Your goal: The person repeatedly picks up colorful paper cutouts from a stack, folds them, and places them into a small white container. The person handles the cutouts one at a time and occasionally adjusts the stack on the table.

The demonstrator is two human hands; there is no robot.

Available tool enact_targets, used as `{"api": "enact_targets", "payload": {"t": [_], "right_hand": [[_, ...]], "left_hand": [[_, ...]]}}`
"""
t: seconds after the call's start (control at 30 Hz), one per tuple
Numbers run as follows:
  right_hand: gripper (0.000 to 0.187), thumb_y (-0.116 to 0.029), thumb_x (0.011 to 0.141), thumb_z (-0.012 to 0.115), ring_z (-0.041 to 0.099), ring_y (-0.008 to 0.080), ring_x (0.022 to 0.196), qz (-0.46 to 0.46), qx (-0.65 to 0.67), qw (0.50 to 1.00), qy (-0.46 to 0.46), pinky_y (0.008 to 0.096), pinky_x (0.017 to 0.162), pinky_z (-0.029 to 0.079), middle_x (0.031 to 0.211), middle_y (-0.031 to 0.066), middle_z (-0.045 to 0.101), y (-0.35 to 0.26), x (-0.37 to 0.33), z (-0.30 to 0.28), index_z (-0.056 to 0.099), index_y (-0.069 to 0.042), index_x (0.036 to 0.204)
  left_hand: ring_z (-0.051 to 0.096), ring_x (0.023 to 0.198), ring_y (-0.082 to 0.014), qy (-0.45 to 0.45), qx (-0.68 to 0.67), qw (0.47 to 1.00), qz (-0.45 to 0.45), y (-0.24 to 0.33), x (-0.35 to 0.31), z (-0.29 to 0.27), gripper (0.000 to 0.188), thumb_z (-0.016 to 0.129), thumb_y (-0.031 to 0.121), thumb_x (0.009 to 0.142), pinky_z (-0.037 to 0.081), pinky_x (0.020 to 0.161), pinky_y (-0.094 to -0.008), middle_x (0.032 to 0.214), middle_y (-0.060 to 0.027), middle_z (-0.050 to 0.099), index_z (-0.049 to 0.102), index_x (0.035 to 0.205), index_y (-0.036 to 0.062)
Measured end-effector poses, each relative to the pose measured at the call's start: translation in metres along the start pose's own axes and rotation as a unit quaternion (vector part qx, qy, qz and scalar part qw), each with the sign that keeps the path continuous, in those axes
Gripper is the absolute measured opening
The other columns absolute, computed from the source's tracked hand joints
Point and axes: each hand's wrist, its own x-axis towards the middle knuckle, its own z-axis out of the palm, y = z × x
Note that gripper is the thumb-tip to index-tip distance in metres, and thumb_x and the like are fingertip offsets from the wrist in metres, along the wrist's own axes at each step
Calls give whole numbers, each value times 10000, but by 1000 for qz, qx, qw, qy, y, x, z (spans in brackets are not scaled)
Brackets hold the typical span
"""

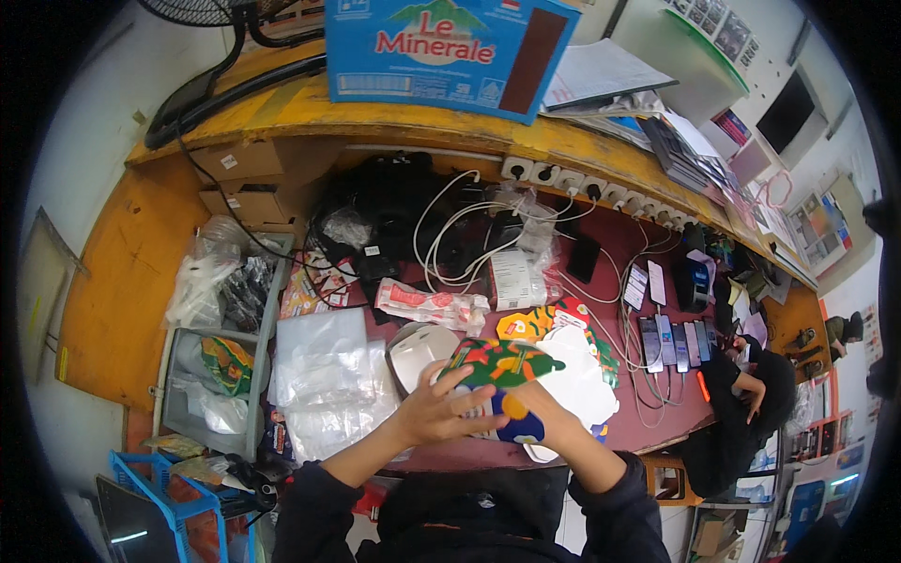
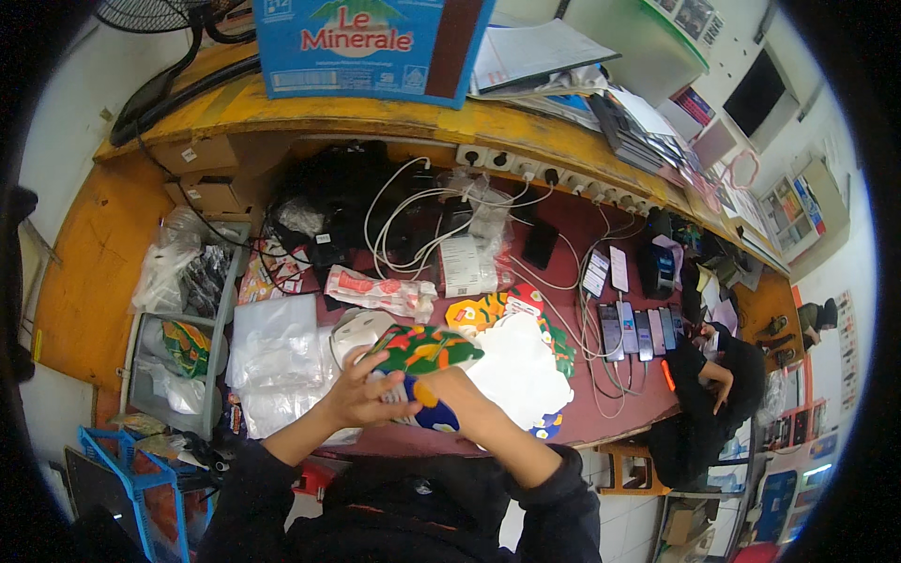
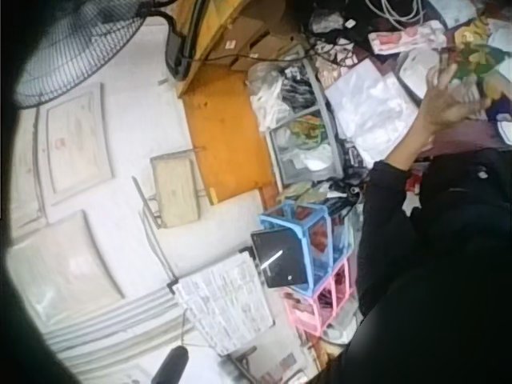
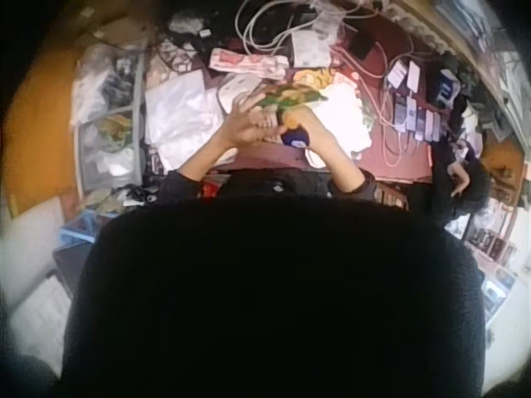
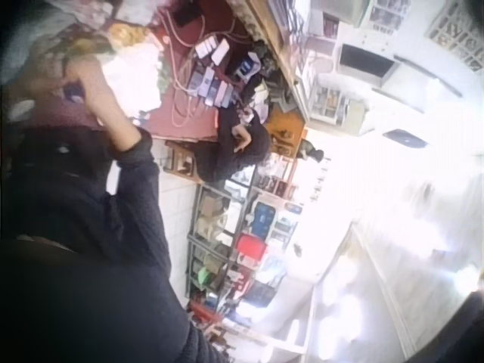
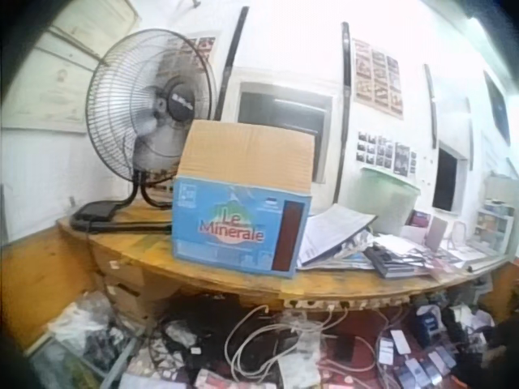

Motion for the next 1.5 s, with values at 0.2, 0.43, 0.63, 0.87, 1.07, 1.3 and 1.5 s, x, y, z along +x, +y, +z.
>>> {"api": "enact_targets", "payload": {"t": [0.2, 0.43, 0.63, 0.87, 1.07, 1.3, 1.5], "right_hand": [[445, -225, 727, 676, 573, 289, 960, 101, 116, 988, 15, 400, 824, 430, 1053, 129, 605, 46, 44, 52, 555, -76, 1128], [613, -139, 738, 661, 564, 429, 1003, 190, 174, 960, -113, 474, 844, 473, 1231, 238, 437, 80, 63, 186, 340, -52, 1253], [698, -185, 757, 679, 544, 426, 1091, 317, -50, 894, -311, 456, 853, 494, 1288, 256, 401, 71, 85, 197, 286, -75, 1323], [565, -256, 818, 647, 570, 382, 1058, 244, 3, 925, -291, 452, 895, 456, 1257, 260, 474, 57, 91, 167, 411, -47, 1287], [295, -147, 881, 585, 617, 257, 984, 112, 226, 964, 84, 358, 842, 480, 1091, 163, 623, 76, -8, 36, 574, -10, 1142], [276, -161, 884, 594, 624, 178, 901, 455, 199, 831, 251, 291, 797, 482, 1022, 111, 646, 118, -212, 4, 597, 13, 1099], [278, -163, 896, 581, 601, 146, 904, 570, 237, 715, 330, 275, 798, 463, 1000, 87, 644, 86, -321, 36, 596, 29, 1097]], "left_hand": [[302, 1318, -353, -146, 69, 925, -345, -81, -22, -37, 1038, 800, 211, 585, 260, 1046, -536, 1439, -182, 289, 217, 1437, 107], [625, 838, -321, -177, -149, 855, -463, -138, -79, -18, 211, 598, 159, 820, 481, 750, -357, 873, -164, 650, 659, 975, 30], [614, 702, -276, -164, -144, 848, -483, -133, -94, -11, 212, 585, 208, 859, 462, 645, -341, 808, -144, 639, 665, 922, 21], [600, 722, -173, -118, -221, 775, -580, -120, -62, -25, 363, 633, 268, 858, 466, 661, -294, 876, -141, 665, 637, 1097, -5], [548, 836, -336, 175, 40, 913, -367, -19, 5, 40, 193, 646, 102, 773, 435, 755, -379, 895, -128, 566, 579, 934, 22], [436, 1185, -409, -310, -23, 918, -246, 103, -3, 256, 639, 682, 366, 752, 404, 931, -490, 1201, -170, 488, 475, 1203, -37], [434, 1175, -457, -462, 37, 850, -251, 121, -26, 303, 578, 648, 412, 778, 474, 796, -524, 1199, -182, 496, 568, 1104, -59]]}}
